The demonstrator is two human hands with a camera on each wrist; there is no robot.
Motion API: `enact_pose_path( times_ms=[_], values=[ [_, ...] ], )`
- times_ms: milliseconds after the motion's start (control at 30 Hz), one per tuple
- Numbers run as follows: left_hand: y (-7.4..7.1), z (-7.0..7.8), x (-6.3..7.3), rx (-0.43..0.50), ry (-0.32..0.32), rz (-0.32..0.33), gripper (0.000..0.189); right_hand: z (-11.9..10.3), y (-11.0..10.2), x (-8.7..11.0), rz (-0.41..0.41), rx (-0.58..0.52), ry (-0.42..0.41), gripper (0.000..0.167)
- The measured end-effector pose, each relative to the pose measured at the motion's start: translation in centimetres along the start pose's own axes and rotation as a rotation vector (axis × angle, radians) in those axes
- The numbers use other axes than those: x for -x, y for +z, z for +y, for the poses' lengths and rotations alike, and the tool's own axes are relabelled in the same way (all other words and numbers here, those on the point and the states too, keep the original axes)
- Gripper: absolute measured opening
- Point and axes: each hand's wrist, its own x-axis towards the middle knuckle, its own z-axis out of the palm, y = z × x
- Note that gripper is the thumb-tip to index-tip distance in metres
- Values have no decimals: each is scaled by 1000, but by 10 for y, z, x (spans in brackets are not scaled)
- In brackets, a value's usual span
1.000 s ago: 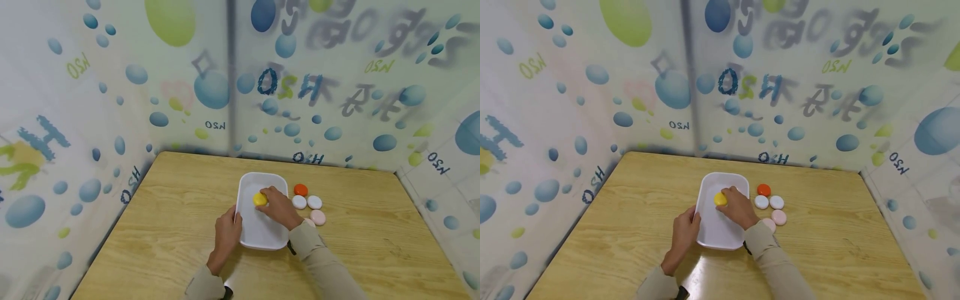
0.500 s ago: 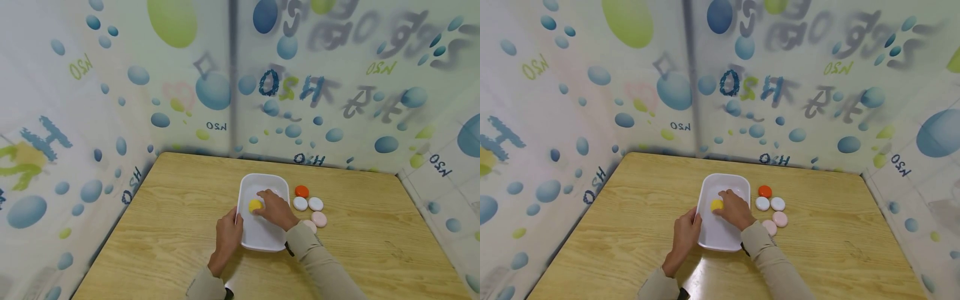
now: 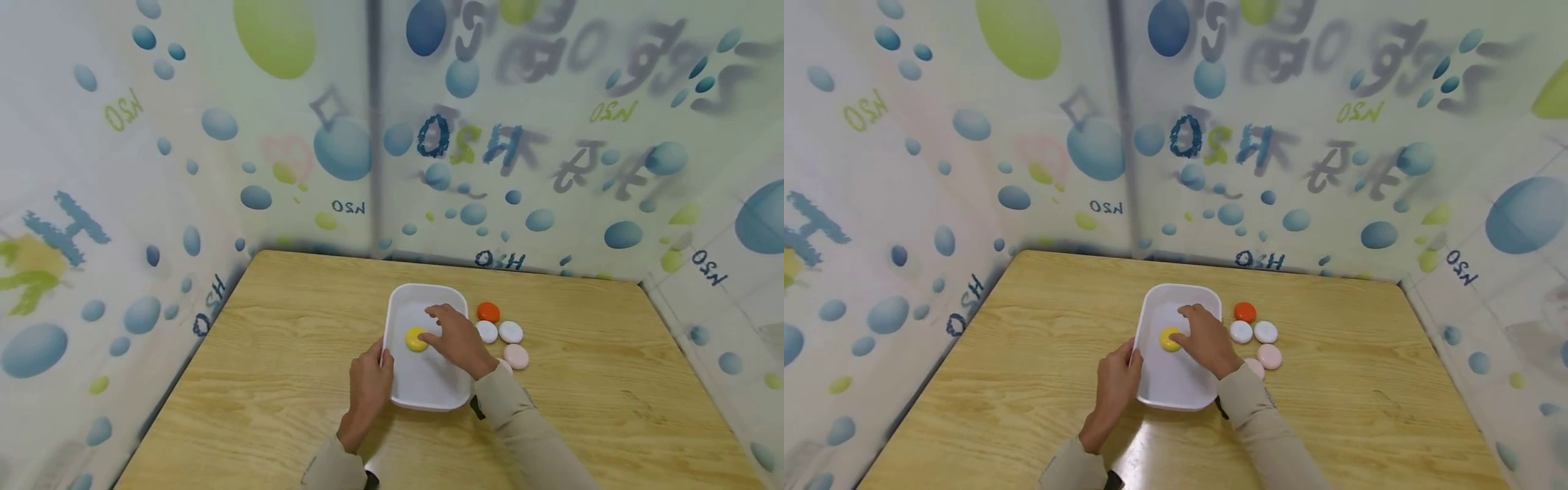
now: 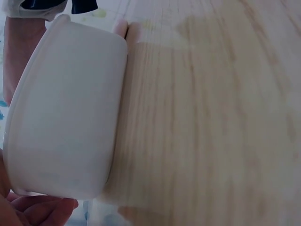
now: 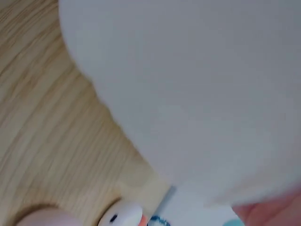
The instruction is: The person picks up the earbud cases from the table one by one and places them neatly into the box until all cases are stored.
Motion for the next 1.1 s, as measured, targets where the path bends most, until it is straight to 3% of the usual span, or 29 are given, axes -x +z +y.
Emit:
enact_pose_path(
  times_ms=[200, 433, 667, 1100],
  values=[
    [-2, 0, 0, -7, -16, 6, 27, 20, -22, 9, 124, -71, 38, 51],
    [-4, -1, -2, -8, -23, 3, 28, 69, -43, 20, 229, -63, 48, 50],
    [-5, 0, -2, -5, -27, -4, 29, 108, -49, 31, 157, -38, 172, 57],
    [0, 1, 1, 7, -22, -4, 27, 128, -46, 33, 13, 10, 342, 65]
  ],
)
